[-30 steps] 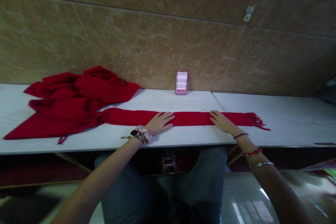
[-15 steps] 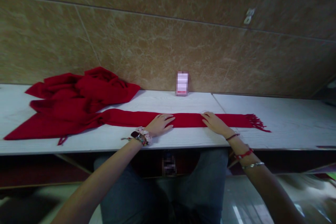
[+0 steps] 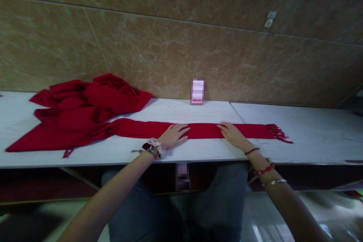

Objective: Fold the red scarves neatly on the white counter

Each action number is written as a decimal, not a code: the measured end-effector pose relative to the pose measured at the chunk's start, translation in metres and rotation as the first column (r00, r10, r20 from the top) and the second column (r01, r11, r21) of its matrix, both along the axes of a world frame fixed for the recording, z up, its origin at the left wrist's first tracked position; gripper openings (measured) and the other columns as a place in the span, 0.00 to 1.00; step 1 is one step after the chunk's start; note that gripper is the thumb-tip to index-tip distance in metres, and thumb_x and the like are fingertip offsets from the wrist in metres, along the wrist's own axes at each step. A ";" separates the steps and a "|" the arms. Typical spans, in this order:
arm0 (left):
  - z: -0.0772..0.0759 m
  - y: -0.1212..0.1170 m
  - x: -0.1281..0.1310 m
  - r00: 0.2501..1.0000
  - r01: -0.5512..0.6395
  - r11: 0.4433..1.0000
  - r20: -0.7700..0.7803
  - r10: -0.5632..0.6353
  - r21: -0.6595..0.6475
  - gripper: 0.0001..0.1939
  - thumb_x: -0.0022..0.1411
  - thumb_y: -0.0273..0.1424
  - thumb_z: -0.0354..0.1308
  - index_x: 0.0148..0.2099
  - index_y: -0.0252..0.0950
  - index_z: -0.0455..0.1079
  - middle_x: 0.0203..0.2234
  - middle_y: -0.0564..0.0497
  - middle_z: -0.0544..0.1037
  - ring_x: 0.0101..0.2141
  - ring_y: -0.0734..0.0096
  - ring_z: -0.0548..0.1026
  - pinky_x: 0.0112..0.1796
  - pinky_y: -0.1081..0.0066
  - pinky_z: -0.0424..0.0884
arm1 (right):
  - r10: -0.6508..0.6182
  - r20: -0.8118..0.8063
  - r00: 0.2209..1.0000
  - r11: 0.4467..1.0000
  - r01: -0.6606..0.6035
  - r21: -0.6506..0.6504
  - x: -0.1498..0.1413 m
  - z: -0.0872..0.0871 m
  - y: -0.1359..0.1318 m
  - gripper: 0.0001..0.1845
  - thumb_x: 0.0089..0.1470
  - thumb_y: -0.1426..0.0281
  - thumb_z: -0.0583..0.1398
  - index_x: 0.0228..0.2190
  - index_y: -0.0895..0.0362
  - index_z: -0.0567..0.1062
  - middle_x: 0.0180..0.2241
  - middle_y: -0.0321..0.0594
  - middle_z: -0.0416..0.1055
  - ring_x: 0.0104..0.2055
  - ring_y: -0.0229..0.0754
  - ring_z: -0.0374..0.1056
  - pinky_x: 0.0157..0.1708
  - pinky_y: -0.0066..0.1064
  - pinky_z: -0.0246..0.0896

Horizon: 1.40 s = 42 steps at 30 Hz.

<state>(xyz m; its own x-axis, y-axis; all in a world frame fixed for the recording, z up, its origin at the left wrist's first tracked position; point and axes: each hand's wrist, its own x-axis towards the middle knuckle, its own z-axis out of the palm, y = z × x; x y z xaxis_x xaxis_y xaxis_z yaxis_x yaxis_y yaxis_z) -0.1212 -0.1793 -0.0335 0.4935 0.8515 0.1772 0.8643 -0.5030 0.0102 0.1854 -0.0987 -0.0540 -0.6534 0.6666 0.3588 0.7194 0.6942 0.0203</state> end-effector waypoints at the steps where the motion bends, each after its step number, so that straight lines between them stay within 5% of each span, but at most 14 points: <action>1: 0.000 0.000 0.000 1.000 0.001 1.000 0.002 -0.001 -0.001 0.23 0.66 0.40 0.40 0.59 0.37 0.57 0.56 0.47 0.61 0.55 0.64 0.58 0.52 0.63 0.53 | -0.001 0.018 1.000 1.000 0.002 -0.009 -0.002 0.002 0.000 0.20 0.56 0.74 0.47 0.48 0.63 0.68 0.48 0.49 0.65 0.50 0.46 0.59 0.51 0.38 0.57; 10: -0.001 0.000 -0.001 1.000 0.007 1.000 0.010 -0.007 0.001 0.22 0.66 0.39 0.40 0.59 0.37 0.57 0.55 0.47 0.62 0.54 0.63 0.58 0.52 0.63 0.54 | -0.077 0.177 0.981 0.996 0.085 -0.040 -0.018 0.017 0.003 0.19 0.54 0.75 0.48 0.47 0.63 0.68 0.41 0.50 0.66 0.42 0.46 0.62 0.44 0.36 0.59; 23: 0.000 0.000 -0.001 0.999 0.003 1.000 0.044 -0.003 -0.003 0.22 0.65 0.39 0.41 0.58 0.38 0.58 0.55 0.47 0.62 0.54 0.64 0.59 0.52 0.63 0.54 | -0.089 -0.058 0.994 0.996 0.088 -0.021 -0.013 -0.001 0.001 0.19 0.55 0.74 0.47 0.46 0.60 0.70 0.44 0.49 0.67 0.47 0.48 0.61 0.46 0.41 0.60; 32: 0.002 -0.001 0.001 0.999 -0.001 0.998 0.038 0.003 -0.057 0.22 0.65 0.38 0.41 0.59 0.38 0.56 0.58 0.47 0.59 0.57 0.65 0.56 0.54 0.62 0.52 | 0.146 -0.074 0.987 0.981 -0.154 -0.120 -0.047 0.006 -0.020 0.21 0.59 0.67 0.47 0.52 0.57 0.65 0.53 0.46 0.63 0.56 0.44 0.56 0.55 0.44 0.50; 42: -0.004 0.000 -0.002 0.999 -0.017 1.000 0.046 0.018 -0.007 0.23 0.65 0.40 0.41 0.59 0.39 0.57 0.57 0.47 0.61 0.56 0.64 0.58 0.54 0.61 0.52 | 0.088 -0.065 0.994 0.988 -0.096 -0.123 -0.042 0.003 -0.026 0.22 0.58 0.67 0.47 0.53 0.57 0.64 0.55 0.47 0.61 0.58 0.44 0.54 0.56 0.45 0.49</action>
